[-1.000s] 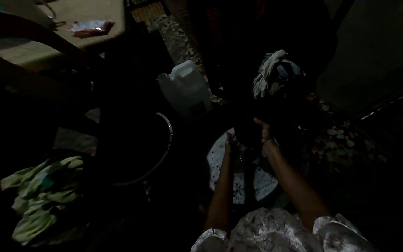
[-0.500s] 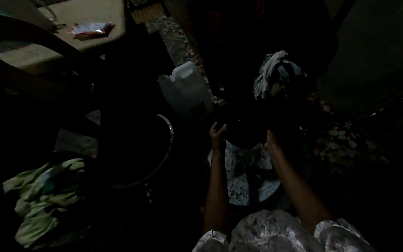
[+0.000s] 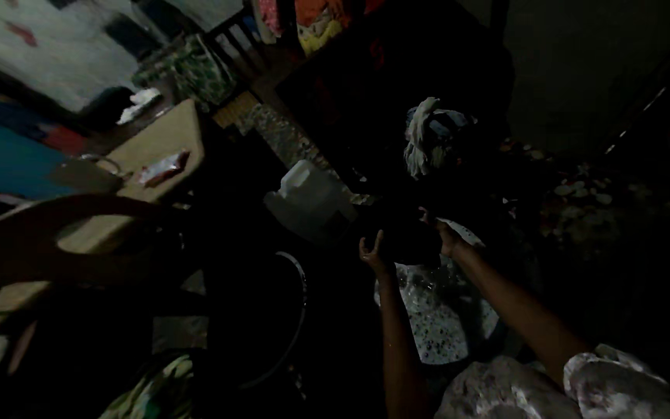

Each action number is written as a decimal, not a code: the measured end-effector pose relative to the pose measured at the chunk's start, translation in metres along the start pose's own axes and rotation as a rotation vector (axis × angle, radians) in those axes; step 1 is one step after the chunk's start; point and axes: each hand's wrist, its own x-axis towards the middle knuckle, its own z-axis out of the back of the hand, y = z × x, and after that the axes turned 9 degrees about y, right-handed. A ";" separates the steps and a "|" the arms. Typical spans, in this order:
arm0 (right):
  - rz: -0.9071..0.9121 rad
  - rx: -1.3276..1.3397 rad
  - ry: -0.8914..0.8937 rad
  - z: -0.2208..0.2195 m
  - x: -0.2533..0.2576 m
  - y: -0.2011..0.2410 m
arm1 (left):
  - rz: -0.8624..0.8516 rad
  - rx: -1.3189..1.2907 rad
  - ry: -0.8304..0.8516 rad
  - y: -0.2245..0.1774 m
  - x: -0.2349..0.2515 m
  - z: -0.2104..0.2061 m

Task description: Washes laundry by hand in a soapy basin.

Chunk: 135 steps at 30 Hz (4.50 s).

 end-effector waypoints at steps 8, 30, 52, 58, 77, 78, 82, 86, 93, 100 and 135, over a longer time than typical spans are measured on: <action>-0.038 -0.003 -0.030 -0.024 -0.010 0.015 | -0.005 0.050 0.034 -0.002 -0.007 -0.011; 0.128 -0.062 -0.408 -0.054 0.001 0.002 | -0.125 0.265 0.135 -0.009 -0.011 -0.014; 0.295 0.263 -0.044 -0.063 -0.007 -0.032 | -0.182 0.270 -0.085 0.017 -0.023 -0.011; 0.311 -0.045 -0.277 -0.076 0.004 -0.018 | -0.142 0.180 -0.085 0.014 -0.035 -0.028; 0.393 -0.041 -0.279 -0.069 0.010 -0.030 | 0.098 0.204 -0.178 0.018 -0.036 -0.034; 0.386 -0.051 -0.273 -0.069 0.010 -0.033 | 0.075 0.200 -0.197 0.020 -0.033 -0.032; 0.364 -0.047 -0.284 -0.071 0.013 -0.040 | 0.057 0.147 -0.170 0.022 -0.030 -0.025; 0.382 -0.084 -0.305 -0.069 0.013 -0.036 | 0.213 0.076 -0.028 0.018 -0.029 -0.017; 0.302 -0.470 -0.262 -0.051 0.007 -0.029 | -0.062 0.427 0.247 0.003 -0.006 0.028; 0.248 -1.018 0.111 -0.028 -0.001 -0.029 | 0.161 0.765 0.475 -0.041 0.014 0.035; 0.330 -0.025 -0.246 -0.065 -0.002 -0.024 | 0.257 -0.045 -0.123 0.022 -0.047 -0.040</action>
